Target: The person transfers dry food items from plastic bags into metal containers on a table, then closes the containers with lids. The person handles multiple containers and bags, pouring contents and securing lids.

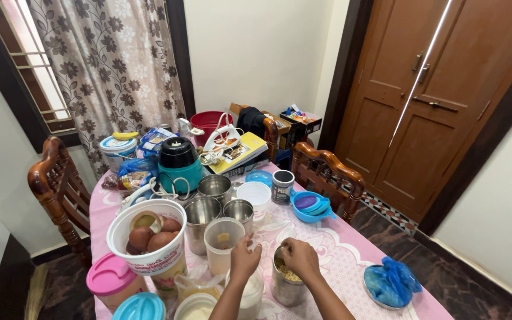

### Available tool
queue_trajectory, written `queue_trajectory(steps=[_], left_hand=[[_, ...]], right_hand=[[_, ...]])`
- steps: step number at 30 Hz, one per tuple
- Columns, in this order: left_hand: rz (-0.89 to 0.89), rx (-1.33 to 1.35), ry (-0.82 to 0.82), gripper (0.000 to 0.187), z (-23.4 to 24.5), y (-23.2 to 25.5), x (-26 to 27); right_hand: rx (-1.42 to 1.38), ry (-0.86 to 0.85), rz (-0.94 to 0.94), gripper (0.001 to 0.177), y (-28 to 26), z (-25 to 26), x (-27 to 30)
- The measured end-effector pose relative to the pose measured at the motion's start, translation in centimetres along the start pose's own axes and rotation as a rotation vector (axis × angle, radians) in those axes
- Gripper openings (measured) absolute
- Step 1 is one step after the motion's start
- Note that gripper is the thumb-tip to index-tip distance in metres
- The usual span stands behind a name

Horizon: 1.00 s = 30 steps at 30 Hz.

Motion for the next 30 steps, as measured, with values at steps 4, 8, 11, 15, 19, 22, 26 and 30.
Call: queue_trajectory(steps=[4,8,11,15,19,22,26,30], left_hand=[[-0.116,0.237,0.080,0.054,1.0,-0.9,-2.7],[-0.035,0.233,0.057,0.053,1.0,-1.8,-4.9],[-0.018,0.221,0.055,0.052,1.0,-1.8,-5.7],[0.008,0.231,0.070,0.053,0.9,-2.3,-6.6],[0.051,0.299,0.069,0.054,0.8,-2.6,-6.8],[0.074,0.314,0.070,0.054,1.1,-2.4,-6.9],[0.017,0.271,0.090,0.051,1.5,-3.1,-7.2],[-0.008,0.309,0.090,0.052,1.2,-3.4,-7.1]], right_hand=[[-0.043,-0.051,0.077,0.021,-1.2,-2.6,-1.5],[-0.075,-0.067,0.254,0.018,-2.8,-5.8,-3.7],[-0.041,-0.101,0.307,0.020,-2.9,-8.3,-5.0],[-0.008,-0.111,0.382,0.030,-2.3,-11.6,-6.9],[0.050,-0.091,0.491,0.047,-1.1,-15.1,-8.0],[0.125,-0.092,0.525,0.060,-0.5,-17.6,-8.9],[0.323,-0.165,0.532,0.075,-0.3,-20.7,-9.7],[0.382,-0.073,0.607,0.070,-1.3,-20.3,-9.2]])
Point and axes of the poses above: each hand's wrist, its own x-axis away from the middle knuckle, its own z-axis out of the back of the hand, y = z × x, the point moved 6 cm from there along -x, towards the middle knuckle, and after that the axes turned 8 degrees about y, right-handed, at the moved point
